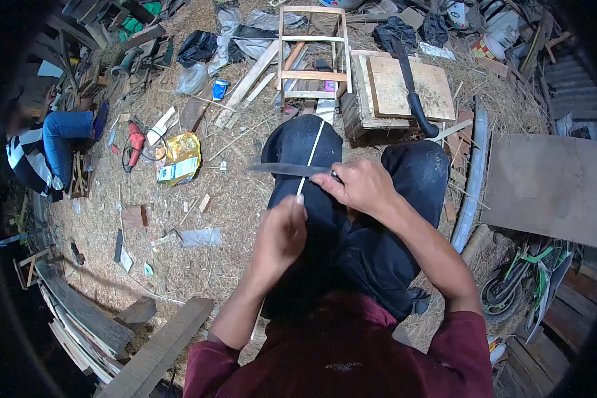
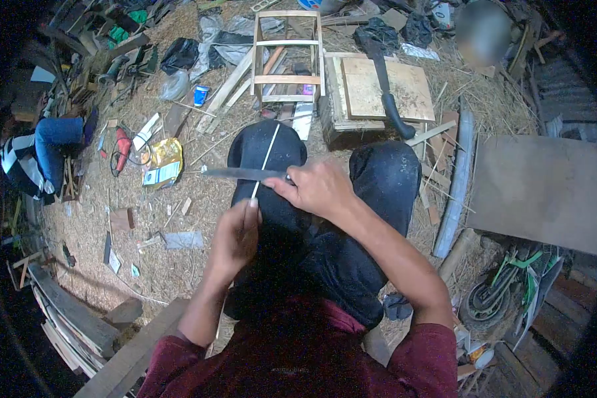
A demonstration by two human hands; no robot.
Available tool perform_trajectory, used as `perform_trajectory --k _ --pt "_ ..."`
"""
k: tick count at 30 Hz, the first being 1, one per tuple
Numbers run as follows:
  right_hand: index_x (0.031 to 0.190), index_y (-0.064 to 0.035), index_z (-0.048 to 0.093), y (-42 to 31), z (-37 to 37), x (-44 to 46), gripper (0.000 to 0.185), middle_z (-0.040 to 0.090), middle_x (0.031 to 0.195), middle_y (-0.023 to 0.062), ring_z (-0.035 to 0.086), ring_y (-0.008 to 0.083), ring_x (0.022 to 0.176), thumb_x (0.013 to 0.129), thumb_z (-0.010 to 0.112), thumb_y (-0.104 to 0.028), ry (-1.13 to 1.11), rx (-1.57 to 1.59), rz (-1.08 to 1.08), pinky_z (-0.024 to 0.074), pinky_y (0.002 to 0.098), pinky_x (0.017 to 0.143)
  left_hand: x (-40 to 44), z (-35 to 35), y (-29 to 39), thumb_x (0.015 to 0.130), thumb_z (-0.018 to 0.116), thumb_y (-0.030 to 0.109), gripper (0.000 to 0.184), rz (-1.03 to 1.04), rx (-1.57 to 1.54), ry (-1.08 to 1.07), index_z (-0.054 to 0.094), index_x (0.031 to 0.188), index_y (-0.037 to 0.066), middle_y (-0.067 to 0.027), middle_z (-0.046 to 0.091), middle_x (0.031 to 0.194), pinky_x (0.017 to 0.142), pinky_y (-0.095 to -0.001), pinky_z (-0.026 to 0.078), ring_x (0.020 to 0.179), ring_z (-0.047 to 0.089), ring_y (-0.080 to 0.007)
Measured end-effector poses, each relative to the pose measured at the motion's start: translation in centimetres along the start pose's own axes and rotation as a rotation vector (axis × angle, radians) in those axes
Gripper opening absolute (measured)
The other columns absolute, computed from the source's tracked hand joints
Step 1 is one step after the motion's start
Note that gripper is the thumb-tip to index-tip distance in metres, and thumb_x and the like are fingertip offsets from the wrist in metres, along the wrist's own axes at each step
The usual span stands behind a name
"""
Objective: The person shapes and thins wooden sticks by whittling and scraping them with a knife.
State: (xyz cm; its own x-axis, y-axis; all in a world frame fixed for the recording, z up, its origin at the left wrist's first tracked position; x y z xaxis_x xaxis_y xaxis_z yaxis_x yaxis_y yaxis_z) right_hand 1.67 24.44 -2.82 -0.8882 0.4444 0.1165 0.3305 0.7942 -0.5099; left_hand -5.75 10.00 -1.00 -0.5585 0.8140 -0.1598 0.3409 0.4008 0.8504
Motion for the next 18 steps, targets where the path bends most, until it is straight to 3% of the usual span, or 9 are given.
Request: perform_trajectory --k 1,4,7,13,18 --pt "0.063 -0.0042 0.066 -0.3 0.3 -0.2 0.065 0.06 0.054 0.0213 0.064 0.0406 0.053 0.094 0.053 -0.06 -0.027 0.002 -0.017 0.0526 0.0497 0.051 0.4 -0.2 0.6 0.107 0.044 0.022 0.036 0.055 0.033 0.023 0.053 0.081 -0.001 -0.0215 0.052 0.065 0.058 -0.0414 0.042 0.057 0.049 -0.0349" --pt "0.062 -0.0045 0.066 -0.2 -0.3 0.0 0.065 0.06 0.054 0.0211 0.064 0.04 0.052 0.094 0.054 -0.06 0.049 -0.037 0.026 0.0521 0.0491 0.049 0.8 0.1 0.3 0.105 0.046 0.018 0.029 0.037 0.145 0.008 0.055 0.085 -0.001 -0.029 0.054 0.069 0.056 -0.0481 0.042 0.064 0.05 -0.0504" --pt "0.061 -0.005 0.065 0.8 -0.9 0.3 0.065 0.061 0.055 0.0207 0.064 0.0389 0.052 0.093 0.054 -0.061 0.098 -0.091 0.064 0.0525 0.0487 0.049 -1.2 0.3 -0.6 0.104 0.047 0.02 0.028 -0.089 0.171 -0.027 0.055 0.087 -0.001 -0.0289 0.056 0.068 0.055 -0.0504 0.042 0.066 0.052 -0.0536" --pt "0.063 -0.0047 0.065 0.2 -0.1 -0.5 0.068 0.063 0.057 0.0194 0.066 0.0372 0.053 0.093 0.05 -0.064 0.091 -0.081 0.022 0.0539 0.0469 0.05 -4.2 -0.1 -2.6 0.104 0.047 0.023 0.029 -0.262 0.146 -0.083 0.056 0.09 0.0 -0.0288 0.058 0.071 0.058 -0.0488 0.045 0.067 0.058 -0.05" --pt "0.067 -0.003 0.067 2.4 -1.5 0.9 0.068 0.064 0.06 0.0205 0.067 0.0396 0.058 0.094 0.05 -0.063 0.101 -0.124 0.178 0.0548 0.0496 0.055 -8.5 0.1 -3.8 0.105 0.046 0.023 0.032 -0.241 0.116 -0.111 0.054 0.086 -0.001 -0.0228 0.056 0.065 0.058 -0.0453 0.044 0.058 0.056 -0.0403"
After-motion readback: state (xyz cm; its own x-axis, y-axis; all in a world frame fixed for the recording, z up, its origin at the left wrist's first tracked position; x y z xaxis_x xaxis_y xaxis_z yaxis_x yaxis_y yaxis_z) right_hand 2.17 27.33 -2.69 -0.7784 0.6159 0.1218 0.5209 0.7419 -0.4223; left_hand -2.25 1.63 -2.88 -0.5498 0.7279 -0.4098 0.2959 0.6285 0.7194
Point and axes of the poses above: each hand's wrist, its own x-axis towards the middle knuckle, its own z-axis out of the palm, y = z × x, the point moved 9 cm from there along x, towards the middle knuckle
